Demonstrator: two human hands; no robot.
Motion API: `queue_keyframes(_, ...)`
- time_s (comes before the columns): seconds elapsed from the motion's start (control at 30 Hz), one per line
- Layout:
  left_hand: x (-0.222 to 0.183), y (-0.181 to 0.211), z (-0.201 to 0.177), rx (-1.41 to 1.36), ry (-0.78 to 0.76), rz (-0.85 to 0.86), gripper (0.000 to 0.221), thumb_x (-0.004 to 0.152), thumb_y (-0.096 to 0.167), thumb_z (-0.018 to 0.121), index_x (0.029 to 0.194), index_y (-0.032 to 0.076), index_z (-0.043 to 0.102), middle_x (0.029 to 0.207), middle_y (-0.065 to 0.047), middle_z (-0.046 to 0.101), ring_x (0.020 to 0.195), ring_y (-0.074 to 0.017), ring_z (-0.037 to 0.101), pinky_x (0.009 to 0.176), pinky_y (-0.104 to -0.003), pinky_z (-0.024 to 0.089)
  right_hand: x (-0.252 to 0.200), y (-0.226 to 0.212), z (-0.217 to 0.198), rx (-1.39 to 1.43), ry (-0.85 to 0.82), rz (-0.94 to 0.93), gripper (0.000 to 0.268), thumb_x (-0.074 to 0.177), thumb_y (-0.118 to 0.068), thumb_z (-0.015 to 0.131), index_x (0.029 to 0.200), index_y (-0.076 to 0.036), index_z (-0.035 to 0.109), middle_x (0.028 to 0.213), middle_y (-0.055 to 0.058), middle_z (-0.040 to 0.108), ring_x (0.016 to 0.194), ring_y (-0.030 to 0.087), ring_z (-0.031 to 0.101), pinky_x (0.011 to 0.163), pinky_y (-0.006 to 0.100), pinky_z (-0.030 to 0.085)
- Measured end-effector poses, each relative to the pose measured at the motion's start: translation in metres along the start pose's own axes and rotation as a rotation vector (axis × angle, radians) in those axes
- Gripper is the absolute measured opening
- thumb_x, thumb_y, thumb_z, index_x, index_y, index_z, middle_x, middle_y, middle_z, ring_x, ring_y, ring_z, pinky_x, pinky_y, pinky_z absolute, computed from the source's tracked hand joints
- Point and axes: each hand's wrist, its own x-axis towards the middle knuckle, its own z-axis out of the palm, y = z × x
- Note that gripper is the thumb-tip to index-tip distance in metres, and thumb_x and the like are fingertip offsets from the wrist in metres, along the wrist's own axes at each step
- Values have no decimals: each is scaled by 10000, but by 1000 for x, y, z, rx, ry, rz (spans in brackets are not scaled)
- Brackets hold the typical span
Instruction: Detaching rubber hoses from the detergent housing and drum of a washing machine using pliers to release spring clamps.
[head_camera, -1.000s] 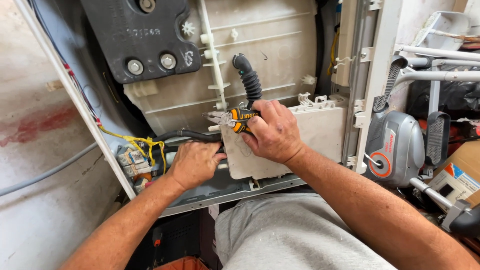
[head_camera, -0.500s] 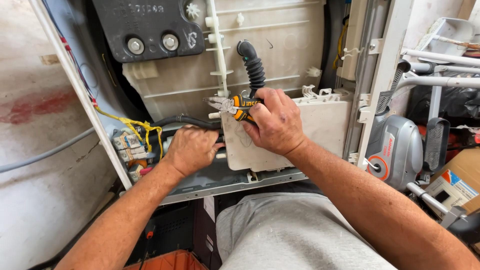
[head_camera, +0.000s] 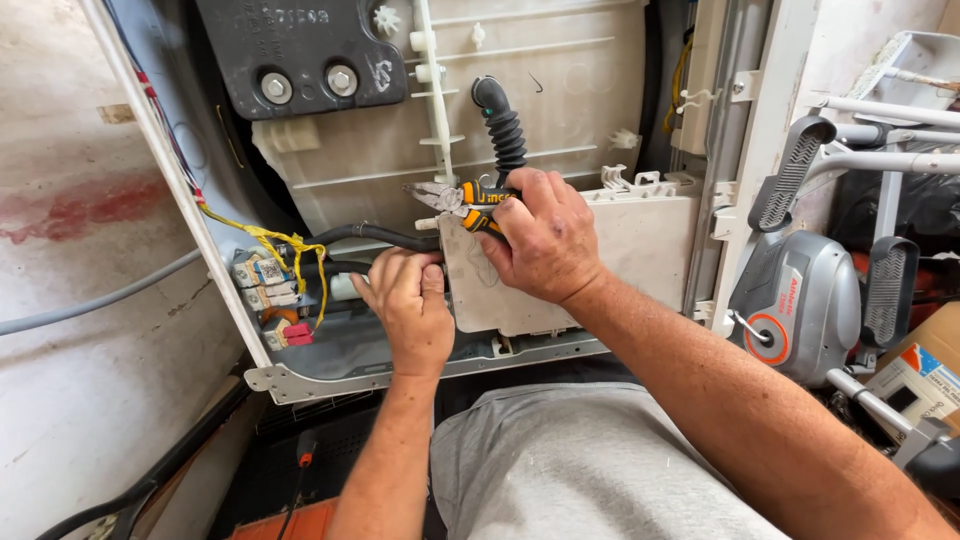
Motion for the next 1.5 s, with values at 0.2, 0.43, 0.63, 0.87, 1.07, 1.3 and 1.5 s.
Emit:
queue_keyframes(0.2, -2, -16, 13, 46, 34, 22, 277, 1089, 362, 418, 920, 205, 571, 866, 35, 511, 999, -245, 558, 1060, -465, 322, 1, 2, 2, -3, 30, -17, 361, 969, -473, 590, 828, -142, 561, 1028, 95, 551, 815, 291, 620, 674, 383, 521)
queue_keyframes(0.43, 5, -20, 6, 125, -67, -10, 233, 1044, 285, 476, 845, 175, 525, 847, -22, 531, 925, -306, 583, 859, -470, 406, 1, 2, 5, 3, 33, 5, 369, 982, -481, 575, 838, -141, 561, 1022, 92, 555, 804, 292, 618, 666, 386, 516)
queue_keyframes(0.63, 26, -16, -6, 294, -373, -268, 376, 1018, 383, 507, 804, 89, 603, 864, -133, 665, 979, -415, 630, 843, -593, 451, 1, 2, 4, 5, 24, 15, 346, 961, -463, 604, 844, -139, 567, 1033, 99, 557, 808, 291, 621, 663, 385, 516)
queue_keyframes(0.87, 61, 0, -19, 386, -749, -553, 483, 980, 519, 447, 918, 155, 758, 989, -120, 760, 1099, -409, 670, 953, -559, 495, 2, 4, 3, 17, 14, 18, 337, 955, -455, 614, 840, -141, 564, 1021, 103, 549, 788, 299, 612, 653, 399, 508)
queue_keyframes(1.07, 74, 1, -20, 314, -835, -609, 385, 931, 461, 522, 831, 213, 799, 880, -77, 781, 1060, -387, 705, 918, -517, 538, 3, 5, 1, 28, 9, 29, 329, 946, -453, 620, 840, -147, 561, 1019, 97, 548, 793, 298, 614, 660, 403, 505)
queue_keyframes(1.3, 80, 5, -30, 108, -889, -617, 370, 962, 350, 551, 1118, 112, 786, 1082, -163, 776, 1182, -415, 652, 1027, -536, 504, 2, 7, 3, 39, 0, 34, 277, 888, -415, 686, 857, -155, 595, 1027, 104, 558, 821, 295, 630, 695, 406, 517)
queue_keyframes(1.5, 53, -3, -38, -74, -626, -400, 392, 988, 231, 605, 1334, 53, 657, 1178, -260, 694, 1190, -504, 583, 1020, -628, 475, 2, 5, 1, 47, -6, 51, 277, 880, -405, 703, 852, -151, 597, 1038, 107, 573, 832, 302, 633, 710, 409, 527)
